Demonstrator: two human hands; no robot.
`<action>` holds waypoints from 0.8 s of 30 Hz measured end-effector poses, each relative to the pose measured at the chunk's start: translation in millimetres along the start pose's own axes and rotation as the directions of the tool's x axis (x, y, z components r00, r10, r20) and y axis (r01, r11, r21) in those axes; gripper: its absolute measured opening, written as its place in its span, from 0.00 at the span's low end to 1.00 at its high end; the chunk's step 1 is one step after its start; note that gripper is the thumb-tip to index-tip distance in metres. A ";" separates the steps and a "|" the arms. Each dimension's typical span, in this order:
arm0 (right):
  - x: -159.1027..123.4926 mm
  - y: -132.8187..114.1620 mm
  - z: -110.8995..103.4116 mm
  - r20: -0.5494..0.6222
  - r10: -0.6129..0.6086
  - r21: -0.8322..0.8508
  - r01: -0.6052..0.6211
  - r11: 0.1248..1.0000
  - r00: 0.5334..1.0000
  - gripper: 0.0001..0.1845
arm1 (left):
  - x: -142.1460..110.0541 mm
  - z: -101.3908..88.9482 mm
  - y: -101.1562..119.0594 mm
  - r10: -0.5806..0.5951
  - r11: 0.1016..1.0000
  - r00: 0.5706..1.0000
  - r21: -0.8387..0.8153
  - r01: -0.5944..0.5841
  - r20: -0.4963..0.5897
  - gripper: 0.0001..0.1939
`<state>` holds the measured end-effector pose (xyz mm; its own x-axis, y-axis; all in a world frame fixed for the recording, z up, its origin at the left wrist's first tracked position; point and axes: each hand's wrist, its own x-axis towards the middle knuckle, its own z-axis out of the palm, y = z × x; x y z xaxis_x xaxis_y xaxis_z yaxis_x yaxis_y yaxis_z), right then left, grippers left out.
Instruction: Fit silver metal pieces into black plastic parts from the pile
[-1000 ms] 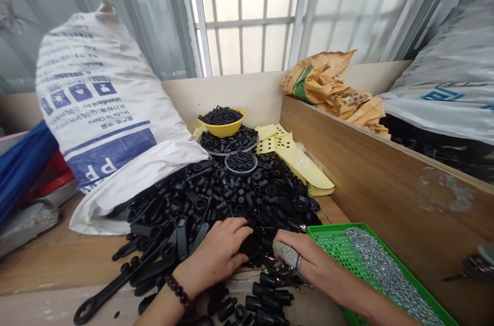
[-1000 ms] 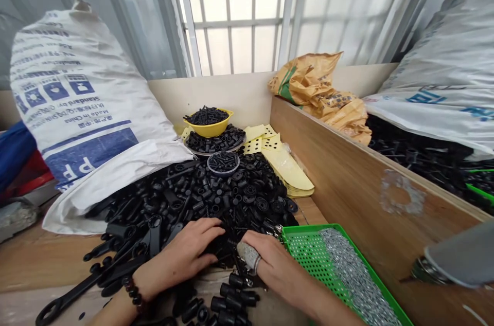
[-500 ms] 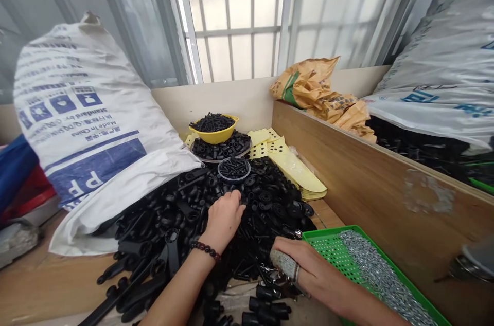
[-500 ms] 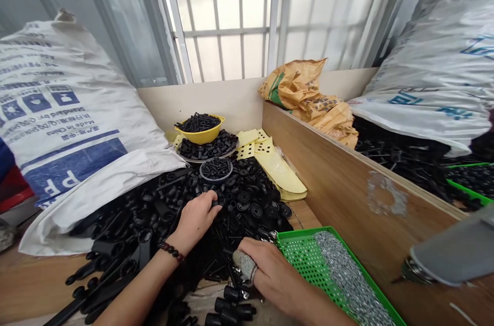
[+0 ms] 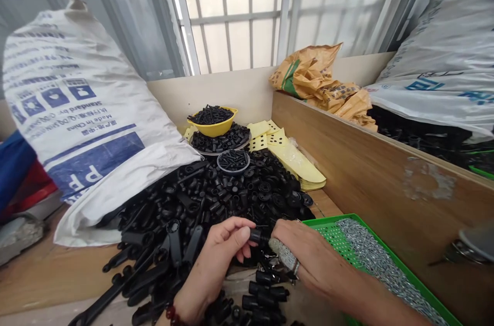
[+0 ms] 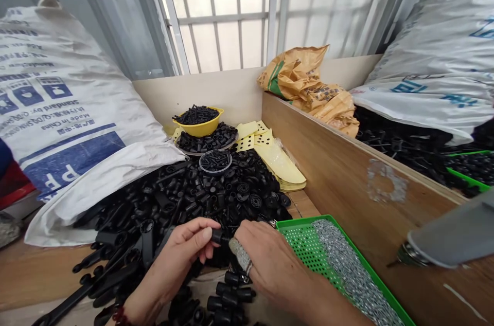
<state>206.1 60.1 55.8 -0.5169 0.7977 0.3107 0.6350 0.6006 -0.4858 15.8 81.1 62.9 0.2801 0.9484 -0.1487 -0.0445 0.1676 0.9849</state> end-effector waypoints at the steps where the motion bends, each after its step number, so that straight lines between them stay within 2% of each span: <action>1: -0.8 -1.2 1.1 0.004 -0.028 -0.034 0.029 0.999 1.000 0.10 | -3.9 3.1 -1.8 -0.032 0.998 0.999 -0.051 0.032 0.013 0.16; 3: -3.0 -2.9 2.2 -0.003 -0.063 -0.058 0.063 0.996 0.998 0.10 | -9.9 8.0 -5.3 -0.087 0.988 0.995 -0.127 0.091 0.039 0.16; 8: -11.7 -3.7 4.1 -0.051 -0.055 0.029 0.057 0.998 0.997 0.11 | -19.1 12.8 -13.0 -0.169 0.929 0.984 -0.325 0.176 0.049 0.16; 12: -18.1 -3.8 9.1 -0.025 -0.048 0.031 0.049 0.998 0.999 0.10 | -24.4 15.0 -15.1 -0.178 0.915 0.982 -0.357 0.186 0.057 0.17; 16: -20.9 -4.0 13.2 0.023 -0.042 0.071 0.040 0.997 0.999 0.10 | -29.3 17.1 -14.6 -0.163 0.949 0.986 -0.265 0.168 0.039 0.18; 19: -22.4 -4.9 13.9 0.055 -0.023 0.181 0.013 0.983 0.998 0.09 | -32.1 17.4 -15.4 -0.105 0.983 0.994 -0.151 0.108 0.028 0.17; 24: -24.2 -11.1 8.5 0.172 0.091 0.318 -0.143 0.937 0.981 0.11 | -36.4 14.1 -18.3 0.041 0.993 0.998 0.106 -0.045 0.037 0.13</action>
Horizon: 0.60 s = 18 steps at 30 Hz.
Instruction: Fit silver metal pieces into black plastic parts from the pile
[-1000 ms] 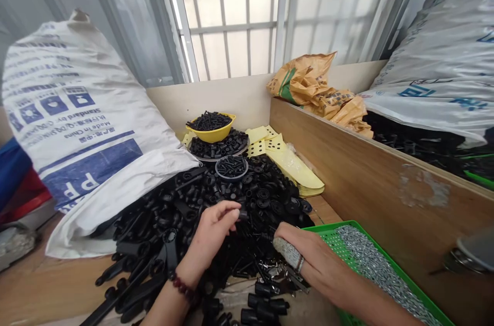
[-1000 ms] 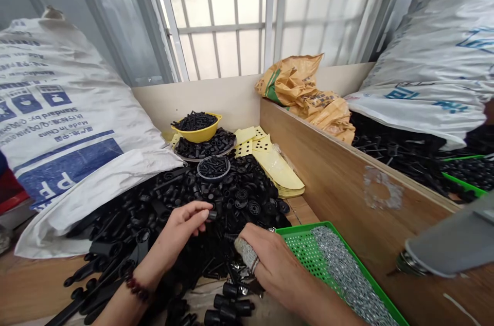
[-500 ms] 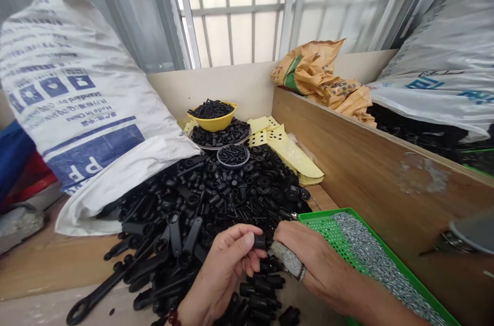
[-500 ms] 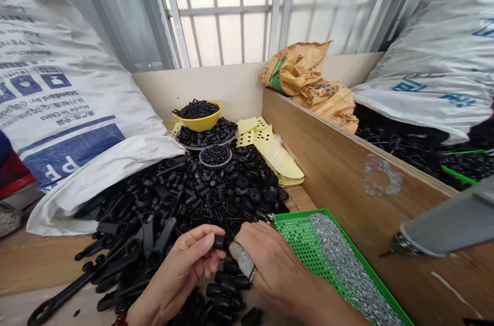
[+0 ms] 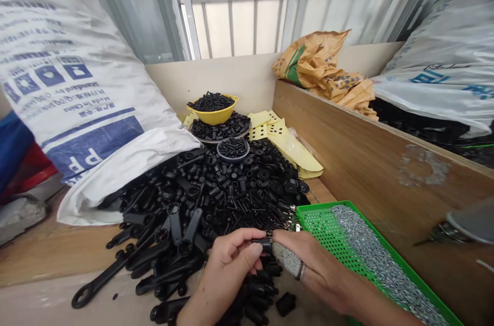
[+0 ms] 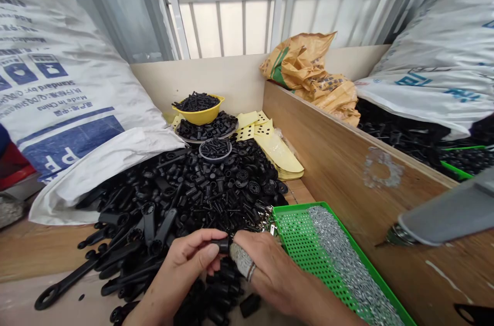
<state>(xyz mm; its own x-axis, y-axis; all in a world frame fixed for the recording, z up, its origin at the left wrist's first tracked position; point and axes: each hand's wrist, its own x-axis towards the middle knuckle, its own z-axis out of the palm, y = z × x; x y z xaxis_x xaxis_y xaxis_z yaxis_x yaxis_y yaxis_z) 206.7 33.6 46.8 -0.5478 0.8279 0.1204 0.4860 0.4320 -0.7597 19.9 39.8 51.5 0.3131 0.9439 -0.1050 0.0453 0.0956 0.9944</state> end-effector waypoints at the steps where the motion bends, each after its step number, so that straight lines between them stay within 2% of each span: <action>1: -0.4 -1.6 -0.6 0.005 0.014 0.028 -0.014 1.000 1.000 0.12 | -1.0 -1.0 -0.2 0.052 0.996 0.999 0.077 -0.052 0.003 0.11; 5: -0.5 -2.2 0.7 -0.012 -0.009 0.088 0.010 0.996 1.000 0.14 | -4.8 -4.1 2.0 0.225 0.910 0.971 0.339 -0.237 0.075 0.10; 7: -0.5 1.2 3.8 -0.034 -0.063 0.025 0.064 0.998 0.997 0.13 | -6.1 -4.4 3.5 0.281 0.872 0.954 0.389 -0.299 0.102 0.11; 9: -0.9 5.6 7.5 -0.074 -0.183 -0.105 0.175 0.979 0.980 0.12 | -7.0 -4.1 3.3 0.313 0.862 0.945 0.388 -0.326 0.100 0.11; 11: -1.8 8.9 10.2 -0.105 -0.323 -0.271 0.286 0.919 0.941 0.10 | -7.8 -3.5 1.1 0.249 0.913 0.965 0.313 -0.260 0.076 0.11; 13: -3.1 10.1 11.2 -0.091 -0.411 -0.417 0.341 0.843 0.907 0.08 | -8.7 -2.9 -1.8 0.115 0.976 0.992 0.181 -0.124 0.057 0.12; 15: -4.3 9.6 11.2 -0.047 -0.434 -0.501 0.354 0.790 0.900 0.07 | -9.7 -2.1 -3.8 0.003 0.998 0.998 0.064 -0.007 0.058 0.15; 18: -5.4 8.1 12.0 -0.033 -0.439 -0.490 0.368 0.790 0.898 0.07 | -11.0 -0.6 -4.6 -0.046 0.999 0.997 0.002 0.046 0.054 0.16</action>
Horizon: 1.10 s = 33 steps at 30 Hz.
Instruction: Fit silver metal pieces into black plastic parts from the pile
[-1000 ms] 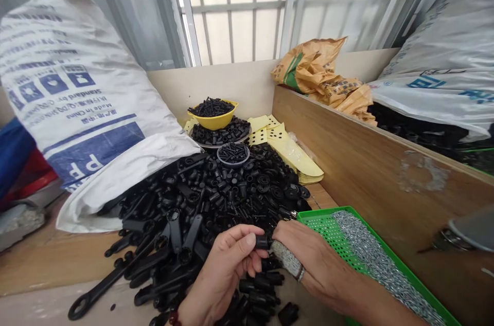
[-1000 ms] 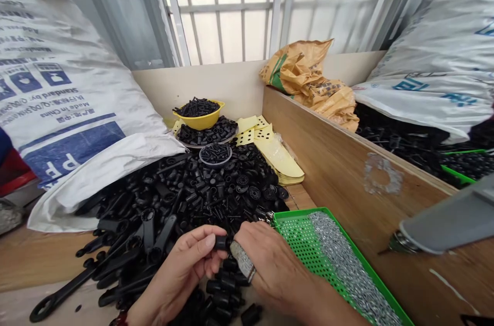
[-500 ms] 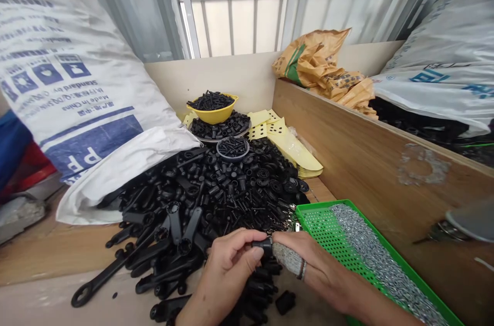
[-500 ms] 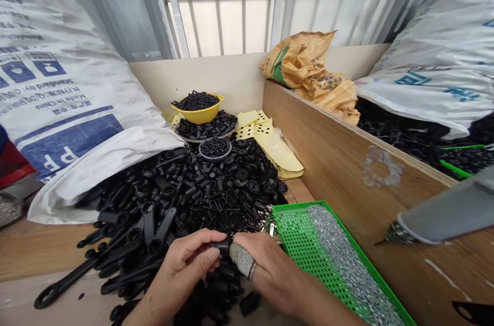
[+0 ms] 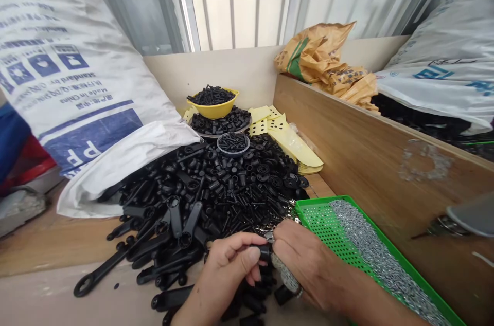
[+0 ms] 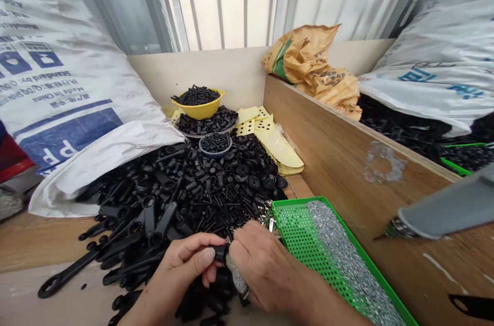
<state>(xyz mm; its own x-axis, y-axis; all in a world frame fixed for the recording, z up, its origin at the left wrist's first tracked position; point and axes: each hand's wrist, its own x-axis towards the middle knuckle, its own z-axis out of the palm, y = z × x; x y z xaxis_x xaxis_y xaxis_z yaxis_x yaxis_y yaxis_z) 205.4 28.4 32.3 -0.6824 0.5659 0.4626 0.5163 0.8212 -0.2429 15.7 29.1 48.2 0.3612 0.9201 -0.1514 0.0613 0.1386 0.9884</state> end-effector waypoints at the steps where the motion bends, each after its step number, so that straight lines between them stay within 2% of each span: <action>1: 0.0 -0.7 0.5 -0.011 0.018 0.044 -0.017 0.999 1.000 0.07 | -0.4 0.6 -0.3 0.004 1.000 1.000 0.008 -0.004 -0.005 0.16; 5: -0.3 -4.4 3.4 0.019 0.138 0.247 -0.139 0.959 0.990 0.09 | -2.4 2.5 -5.7 0.142 0.976 0.989 0.169 -0.135 -0.034 0.12; 9: -0.3 -12.2 1.7 0.099 0.240 0.389 -0.259 0.884 0.966 0.11 | -6.5 4.3 -15.4 0.340 0.893 0.940 0.321 -0.316 -0.022 0.11; 12: 0.2 -19.5 -2.9 0.124 0.315 0.467 -0.336 0.818 0.941 0.12 | -9.5 4.9 -18.5 0.426 0.837 0.905 0.382 -0.392 -0.003 0.10; 15: 0.6 -22.2 -5.3 0.117 0.334 0.486 -0.347 0.802 0.935 0.13 | -10.3 2.7 -15.6 0.428 0.802 0.903 0.445 -0.397 0.033 0.10; 19: -0.5 -16.0 0.4 0.174 0.299 0.411 -0.345 0.844 0.938 0.12 | -9.0 -3.3 -10.9 0.418 0.728 0.900 0.546 -0.414 0.125 0.10; 23: -5.2 -11.8 8.9 0.214 0.301 0.372 -0.362 0.855 0.929 0.12 | -9.3 -5.7 -16.4 0.485 0.669 0.857 0.558 -0.491 0.172 0.11; 28: -8.3 -18.5 8.0 0.212 0.370 0.436 -0.427 0.792 0.904 0.11 | -8.9 -4.6 -27.9 0.589 0.650 0.796 0.506 -0.567 0.135 0.11; 30: -4.1 -20.3 4.7 0.218 0.400 0.471 -0.455 0.756 0.890 0.11 | -6.8 -5.7 -29.5 0.589 0.669 0.800 0.486 -0.563 0.116 0.11; 33: 5.7 -17.1 4.3 0.285 0.425 0.459 -0.512 0.726 0.859 0.11 | -1.2 -10.4 -27.9 0.542 0.702 0.834 0.488 -0.519 0.106 0.10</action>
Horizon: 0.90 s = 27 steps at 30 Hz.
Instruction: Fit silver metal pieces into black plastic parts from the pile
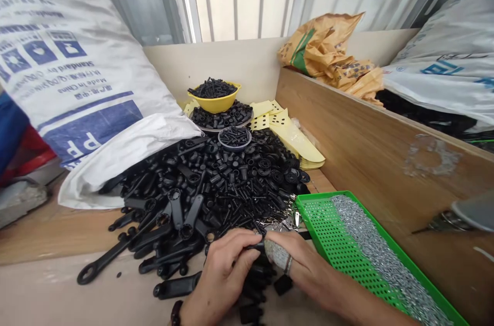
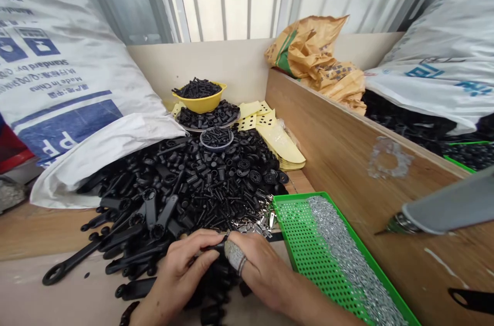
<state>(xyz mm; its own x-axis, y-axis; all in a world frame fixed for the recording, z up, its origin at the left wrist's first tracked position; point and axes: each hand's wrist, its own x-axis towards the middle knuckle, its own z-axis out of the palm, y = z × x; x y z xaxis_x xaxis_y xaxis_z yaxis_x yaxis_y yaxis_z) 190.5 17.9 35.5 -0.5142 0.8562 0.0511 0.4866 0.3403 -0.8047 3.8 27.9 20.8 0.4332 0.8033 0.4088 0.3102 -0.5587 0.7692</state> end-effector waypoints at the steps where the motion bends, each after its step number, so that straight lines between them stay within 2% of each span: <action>1: 4.1 1.0 -0.1 0.016 0.036 -0.035 -0.035 0.999 0.999 0.12 | 2.2 -2.1 -1.5 -0.030 0.999 0.999 0.013 0.030 0.015 0.10; 3: 11.6 4.7 -0.3 0.035 0.090 -0.122 -0.085 0.989 0.995 0.11 | 6.6 -6.9 -4.6 -0.096 0.994 0.994 0.058 0.094 0.045 0.09; 6: 18.4 10.7 -3.7 0.013 0.100 -0.183 -0.096 0.978 0.995 0.11 | 11.6 -13.2 -9.8 -0.183 0.969 0.980 0.184 0.167 0.078 0.10; 11: 19.4 13.6 -16.6 -0.040 0.103 -0.216 -0.110 0.970 0.994 0.18 | 13.4 -15.1 -17.8 -0.326 0.851 0.938 0.469 0.235 0.121 0.10; 15: 19.8 10.4 -22.2 -0.019 0.093 -0.258 -0.095 0.961 0.995 0.17 | 9.7 -12.4 -20.5 -0.372 0.784 0.915 0.580 0.221 0.155 0.09; 21: 18.7 15.2 -20.9 -0.005 0.070 -0.302 -0.068 0.951 0.998 0.16 | 18.5 -19.4 -17.1 -0.367 0.766 0.902 0.624 0.154 0.229 0.09; 23: 18.3 18.4 -20.5 0.000 0.066 -0.317 -0.062 0.947 0.998 0.16 | 16.5 -17.6 -14.3 -0.325 0.808 0.910 0.576 0.126 0.257 0.11; 25: 19.0 20.2 -20.5 0.000 0.072 -0.332 -0.068 0.941 0.997 0.16 | -2.0 -8.9 -10.9 -0.240 0.907 0.942 0.401 0.131 0.234 0.12; 26: 19.9 20.6 -20.5 0.001 0.076 -0.338 -0.071 0.938 0.997 0.15 | -19.4 -2.3 -9.1 -0.183 0.963 0.967 0.228 0.142 0.175 0.10; 27: 21.1 20.5 -20.3 0.007 0.079 -0.344 -0.072 0.936 0.997 0.14 | -42.2 5.4 -7.7 -0.169 0.985 0.984 0.046 0.166 0.062 0.08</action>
<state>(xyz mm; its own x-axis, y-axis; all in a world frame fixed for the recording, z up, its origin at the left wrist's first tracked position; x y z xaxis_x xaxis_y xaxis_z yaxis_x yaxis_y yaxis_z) 204.0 50.9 32.0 -0.4792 0.8776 -0.0167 0.7354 0.3910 -0.5535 -12.3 -2.8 -5.0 0.4261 0.8717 0.2421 0.4163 -0.4265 0.8030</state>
